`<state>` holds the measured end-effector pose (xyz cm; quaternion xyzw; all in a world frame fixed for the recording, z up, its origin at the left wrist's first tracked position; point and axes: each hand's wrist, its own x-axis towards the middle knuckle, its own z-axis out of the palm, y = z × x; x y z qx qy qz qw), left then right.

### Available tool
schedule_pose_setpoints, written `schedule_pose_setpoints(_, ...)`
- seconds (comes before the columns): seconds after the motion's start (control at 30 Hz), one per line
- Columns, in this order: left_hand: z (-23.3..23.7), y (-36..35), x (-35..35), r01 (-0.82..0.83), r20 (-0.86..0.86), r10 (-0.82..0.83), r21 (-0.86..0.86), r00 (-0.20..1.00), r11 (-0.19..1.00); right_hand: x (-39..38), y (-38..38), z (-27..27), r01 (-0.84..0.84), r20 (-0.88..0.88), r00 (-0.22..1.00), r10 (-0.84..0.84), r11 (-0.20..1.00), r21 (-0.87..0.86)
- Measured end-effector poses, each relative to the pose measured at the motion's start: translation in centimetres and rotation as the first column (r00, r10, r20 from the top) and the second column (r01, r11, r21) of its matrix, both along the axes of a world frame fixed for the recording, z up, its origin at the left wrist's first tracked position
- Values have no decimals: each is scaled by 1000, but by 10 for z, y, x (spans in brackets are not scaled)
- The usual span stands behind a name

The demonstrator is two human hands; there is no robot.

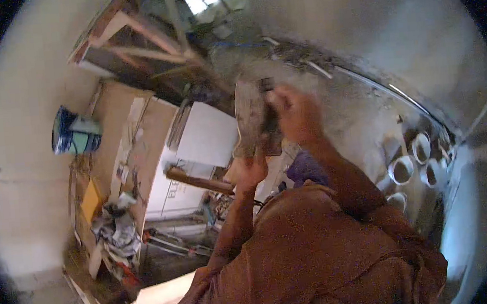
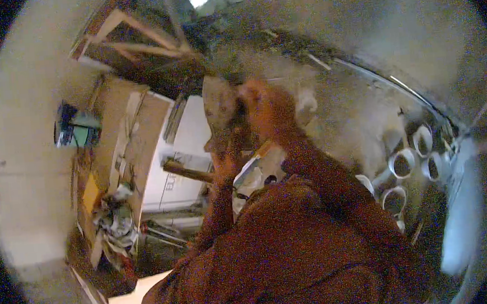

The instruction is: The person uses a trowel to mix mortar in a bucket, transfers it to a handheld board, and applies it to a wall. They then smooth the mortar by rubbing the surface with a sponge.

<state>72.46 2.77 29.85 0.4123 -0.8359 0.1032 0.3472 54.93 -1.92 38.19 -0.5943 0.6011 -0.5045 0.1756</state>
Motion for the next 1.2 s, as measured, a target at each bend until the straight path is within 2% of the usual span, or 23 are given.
schedule_pose_setpoints(0.03,-2,-2,7,18,-203,46,305,978,952,-21,-16,-21,-6,8,1000,5,994,105)
schedule_pose_setpoints(0.07,-5,-3,15,59,-393,190,541,900,839,-48,-37,-62,31,-191,981,15,971,237)
schedule_pose_setpoints(0.1,-31,-8,31,85,-567,241,487,788,869,-78,-54,-112,101,-389,920,42,934,342)
schedule_pose_setpoints(0.17,-37,-14,44,68,-706,316,457,633,887,-120,-80,-194,130,-359,933,-29,957,259)
schedule_pose_setpoints(0.2,-17,-38,40,62,-803,367,444,469,894,-122,-99,-178,103,-363,932,-5,962,253)
schedule_pose_setpoints(0.27,-7,-61,31,33,-860,429,455,277,890,-122,-113,-123,-27,-137,984,113,858,512)
schedule_pose_setpoints(0.3,-9,-71,27,104,-820,492,539,294,836,-113,-128,-109,-37,-138,982,128,852,523)
schedule_pose_setpoints(0.37,-40,-75,12,189,-771,401,546,494,816,-86,-148,-89,-224,53,972,230,833,505)
schedule_pose_setpoints(0.4,-41,-81,-7,182,-772,414,551,483,814,-73,-155,-102,-246,-21,964,264,921,303)
schedule_pose_setpoints(0.47,-27,-97,-37,49,-634,349,522,691,851,-46,-172,-105,-298,-107,946,306,951,87)
schedule_pose_setpoints(0.5,-17,-106,-48,-1,-578,336,502,744,865,-31,-184,-90,-399,62,917,394,899,181)
schedule_pose_setpoints(0.53,0,-119,-55,104,-549,418,687,724,719,-20,-192,-75,-503,237,861,451,823,262)
schedule_pose_setpoints(0.57,13,-125,-58,214,-502,494,822,710,527,-11,-193,-59,-524,234,850,473,807,271)
schedule_pose_setpoints(0.67,31,-119,-55,139,-587,480,715,652,685,6,-194,-40,-630,183,776,603,743,225)
schedule_pose_setpoints(0.73,38,-108,-36,-13,-584,427,580,691,815,-2,-217,-94,-521,88,850,520,801,295)
schedule_pose_setpoints(0.8,46,-90,-21,-151,-538,422,474,730,867,-12,-230,-131,-520,80,830,552,714,469)
schedule_pose_setpoints(0.9,44,-87,-7,-187,-586,556,570,590,800,11,-234,-121,-568,170,796,581,620,541)
schedule_pose_setpoints(0.93,30,-83,-4,-265,-507,550,528,664,807,28,-228,-114,-593,203,784,586,611,524)
schedule_pose_setpoints(0.97,16,-81,1,-340,-415,540,465,732,817,49,-223,-107,-627,230,767,599,620,472)
schedule_pose_setpoints(1.03,33,-83,3,-251,-514,599,592,614,766,90,-202,-69,-699,210,710,672,640,318)
schedule_pose_setpoints(1.1,37,-69,16,-134,-594,653,683,470,718,117,-171,-19,-832,252,524,813,426,354)
schedule_pose_setpoints(1.13,33,-49,29,-151,-666,571,578,481,802,132,-158,-14,-868,267,442,856,335,365)
schedule_pose_setpoints(1.2,31,-29,45,-176,-720,475,453,507,874,148,-152,-64,-793,361,608,707,556,247)
